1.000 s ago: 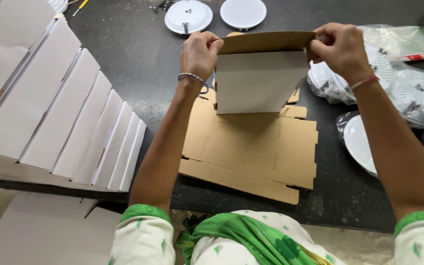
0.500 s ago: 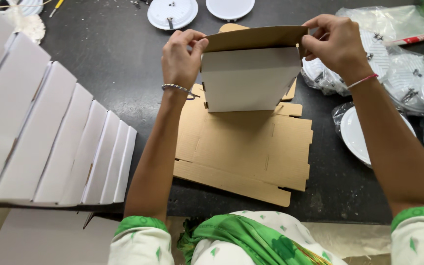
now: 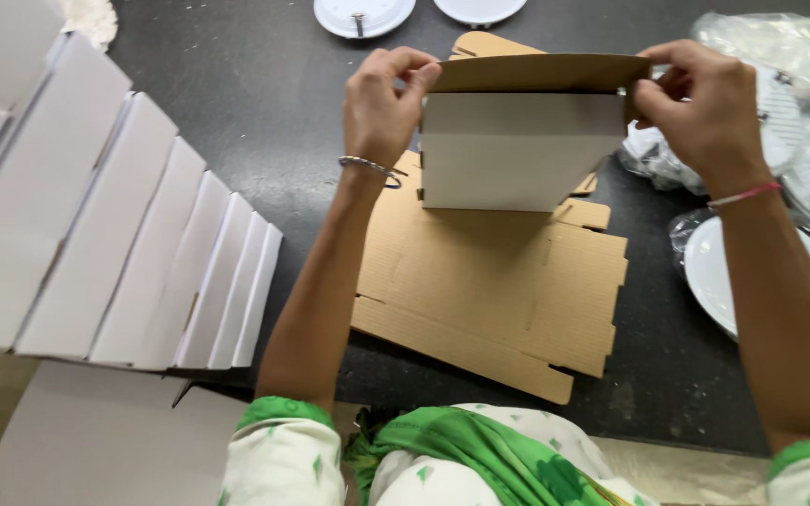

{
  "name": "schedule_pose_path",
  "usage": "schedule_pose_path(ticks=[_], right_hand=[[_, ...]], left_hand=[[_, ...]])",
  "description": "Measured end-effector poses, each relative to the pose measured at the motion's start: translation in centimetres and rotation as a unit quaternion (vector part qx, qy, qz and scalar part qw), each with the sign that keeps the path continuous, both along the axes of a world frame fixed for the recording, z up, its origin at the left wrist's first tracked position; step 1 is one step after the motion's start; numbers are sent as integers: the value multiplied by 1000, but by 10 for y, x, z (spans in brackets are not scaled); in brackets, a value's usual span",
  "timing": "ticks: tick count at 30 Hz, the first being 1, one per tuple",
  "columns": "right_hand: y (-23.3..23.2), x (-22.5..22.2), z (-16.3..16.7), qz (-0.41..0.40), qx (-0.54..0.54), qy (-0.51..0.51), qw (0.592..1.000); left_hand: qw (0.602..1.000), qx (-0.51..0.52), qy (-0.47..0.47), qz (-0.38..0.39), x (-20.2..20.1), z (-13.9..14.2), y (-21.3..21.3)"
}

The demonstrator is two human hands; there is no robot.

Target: The person folds flat cardboard blanks into white boxes at a workbench. They press the inner white liner into the kraft outer carton, fold the side flaps, close the lid, and stack the finished box on a pile of completed boxes, repeating the cycle.

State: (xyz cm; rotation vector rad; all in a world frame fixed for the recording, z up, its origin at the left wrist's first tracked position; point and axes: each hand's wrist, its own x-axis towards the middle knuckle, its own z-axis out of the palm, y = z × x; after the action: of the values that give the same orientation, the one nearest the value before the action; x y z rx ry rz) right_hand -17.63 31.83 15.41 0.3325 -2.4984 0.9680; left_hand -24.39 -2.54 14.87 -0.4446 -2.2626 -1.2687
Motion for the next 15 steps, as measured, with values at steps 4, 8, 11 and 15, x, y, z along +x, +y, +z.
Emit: schedule_pose_path(ticks=[4,8,11,15], right_hand=[[-7,4,4,-3,-21,-11,1000],[-16,10,10,-10,-47,13,999],[-23,12,9,-3,-32,32,999],[-34,24,0,-20,-28,78,996]], left_hand=[[999,12,-28,9,2,1,2],[1000,1,-21,11,4,0,2],[1000,23,-6,-4,6,-9,0],[997,16,73,-23,16,-31,-3]])
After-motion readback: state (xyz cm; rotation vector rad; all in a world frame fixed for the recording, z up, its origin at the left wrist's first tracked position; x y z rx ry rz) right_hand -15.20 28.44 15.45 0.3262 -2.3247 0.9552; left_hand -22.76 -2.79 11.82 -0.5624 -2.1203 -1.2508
